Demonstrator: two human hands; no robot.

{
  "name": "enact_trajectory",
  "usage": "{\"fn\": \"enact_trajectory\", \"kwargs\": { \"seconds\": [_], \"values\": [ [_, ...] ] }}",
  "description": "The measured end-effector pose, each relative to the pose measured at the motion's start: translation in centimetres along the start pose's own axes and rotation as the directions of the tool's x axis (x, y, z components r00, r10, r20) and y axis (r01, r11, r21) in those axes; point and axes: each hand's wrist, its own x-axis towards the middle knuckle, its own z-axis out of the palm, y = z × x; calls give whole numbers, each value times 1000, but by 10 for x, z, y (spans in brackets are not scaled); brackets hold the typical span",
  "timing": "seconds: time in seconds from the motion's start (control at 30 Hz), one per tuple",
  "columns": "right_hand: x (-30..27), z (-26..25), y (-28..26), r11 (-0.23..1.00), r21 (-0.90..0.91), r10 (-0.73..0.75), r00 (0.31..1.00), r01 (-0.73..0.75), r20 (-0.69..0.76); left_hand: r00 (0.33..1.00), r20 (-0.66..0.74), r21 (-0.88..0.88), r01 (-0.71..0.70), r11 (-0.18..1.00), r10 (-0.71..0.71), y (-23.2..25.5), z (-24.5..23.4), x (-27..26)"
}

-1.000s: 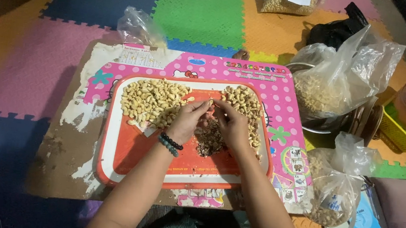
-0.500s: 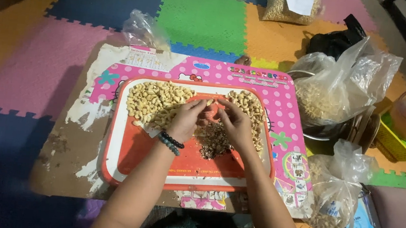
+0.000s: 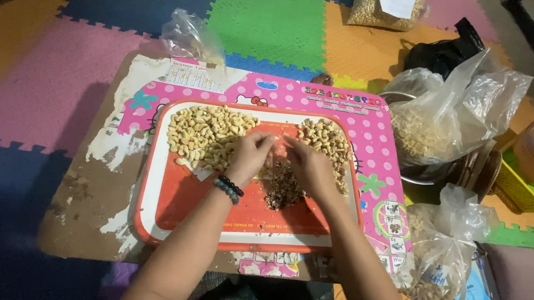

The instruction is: Manually removing the outer skin from cashew nuts and sorting them on a tray.

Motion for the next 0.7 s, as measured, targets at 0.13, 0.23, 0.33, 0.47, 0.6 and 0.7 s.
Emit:
{"fn": "enact_trajectory", "kwargs": {
  "seconds": [0.13, 0.23, 0.33, 0.47, 0.6, 0.7],
  "values": [
    [16, -39, 12, 989, 81, 124, 992, -122, -18, 987, -146, 283, -27, 959, 71, 21, -27, -5],
    [38, -45, 37, 985, 12, 175, 979, -175, -108, 916, -258, 422, -178, 889, 306, 33, -34, -9],
    [58, -31, 56, 980, -32, 189, 971, -196, -149, 875, -294, 591, -150, 793, 385, 42, -33, -17],
    [92, -1, 77, 980, -181, 78, 996, -86, -47, 934, -204, 616, -110, 780, 293, 57, -31, -26],
    [102, 23, 83, 944, -328, 39, 999, -28, 28, 916, -127, 586, -240, 774, 380, 45, -33, -18],
    [101, 23, 80, 963, -268, 61, 995, -39, 75, 893, -114, 518, -320, 793, 435, 14, -29, -1]
  ]
}}
